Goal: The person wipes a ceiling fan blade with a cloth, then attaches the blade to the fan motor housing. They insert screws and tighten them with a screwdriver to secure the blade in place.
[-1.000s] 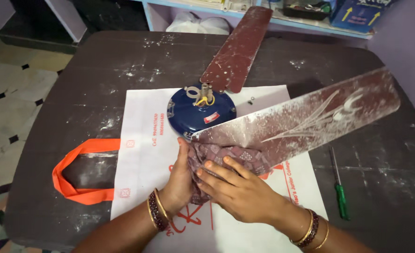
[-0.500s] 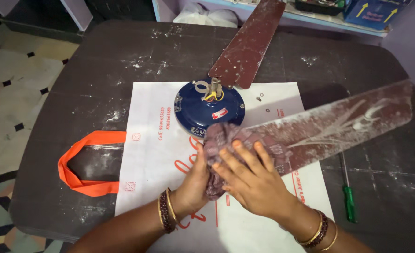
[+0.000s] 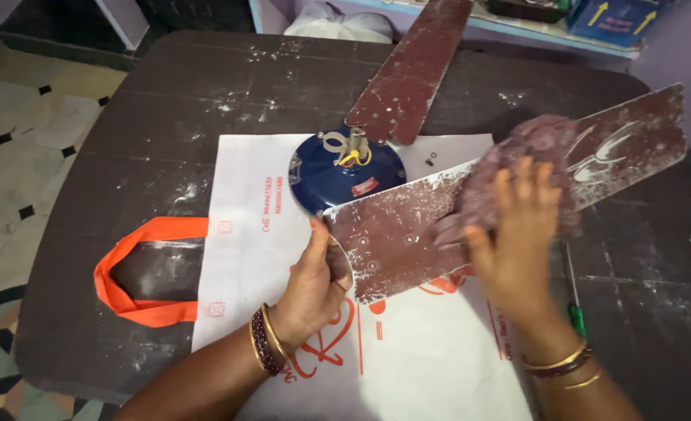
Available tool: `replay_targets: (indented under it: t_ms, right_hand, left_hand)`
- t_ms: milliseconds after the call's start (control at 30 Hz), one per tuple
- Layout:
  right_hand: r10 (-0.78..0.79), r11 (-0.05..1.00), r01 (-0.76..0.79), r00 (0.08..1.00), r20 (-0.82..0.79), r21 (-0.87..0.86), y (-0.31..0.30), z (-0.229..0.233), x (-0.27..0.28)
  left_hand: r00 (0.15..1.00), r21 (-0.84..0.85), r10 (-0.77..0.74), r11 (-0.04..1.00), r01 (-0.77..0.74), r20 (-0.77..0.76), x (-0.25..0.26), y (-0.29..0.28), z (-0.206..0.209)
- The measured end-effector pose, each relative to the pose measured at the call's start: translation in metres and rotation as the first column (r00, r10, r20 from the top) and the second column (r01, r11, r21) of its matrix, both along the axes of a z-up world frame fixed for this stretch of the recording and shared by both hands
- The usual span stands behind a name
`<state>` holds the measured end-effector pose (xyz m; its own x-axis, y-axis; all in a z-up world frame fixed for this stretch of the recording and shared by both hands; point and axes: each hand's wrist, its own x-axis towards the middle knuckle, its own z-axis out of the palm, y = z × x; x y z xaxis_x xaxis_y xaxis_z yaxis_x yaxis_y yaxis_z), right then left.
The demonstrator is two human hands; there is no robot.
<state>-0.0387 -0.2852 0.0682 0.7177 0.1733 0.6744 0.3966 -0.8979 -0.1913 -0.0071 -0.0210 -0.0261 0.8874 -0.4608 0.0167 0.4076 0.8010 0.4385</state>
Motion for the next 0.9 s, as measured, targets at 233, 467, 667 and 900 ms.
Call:
replay_targets:
  t_ms: [233,467,667,900]
  right_hand:
    - [0.301,0.851,-0.378,0.920,-0.252,-0.365,0.059,-0.040,-0.016]
    - [0.020,0.998,-0.026,0.996,-0.091,-0.064,0.000,-0.004,0.006]
    - [0.219,0.925,-0.254,0.964,-0.153,-0.281,0.039,-0.037,-0.010]
    - [0.121,0.927,-0.141,0.990,-0.078,-0.347,-0.002,-0.026,0.005]
  left_hand:
    - [0.989,0.181,-0.130,0.973,0.141,-0.074,-0.014,-0.011,0.030]
    - [0.940,-0.394,-0.266,0.857,0.333,0.214,-0.004,0.001,-0.006]
    - [0.994,0.232,-0.080,0.968,0.095,-0.070,-0.007,-0.008,0.012]
    - [0.999,0.259,-0.047,0.965,0.038,0.025,-0.005,0.008,0.035]
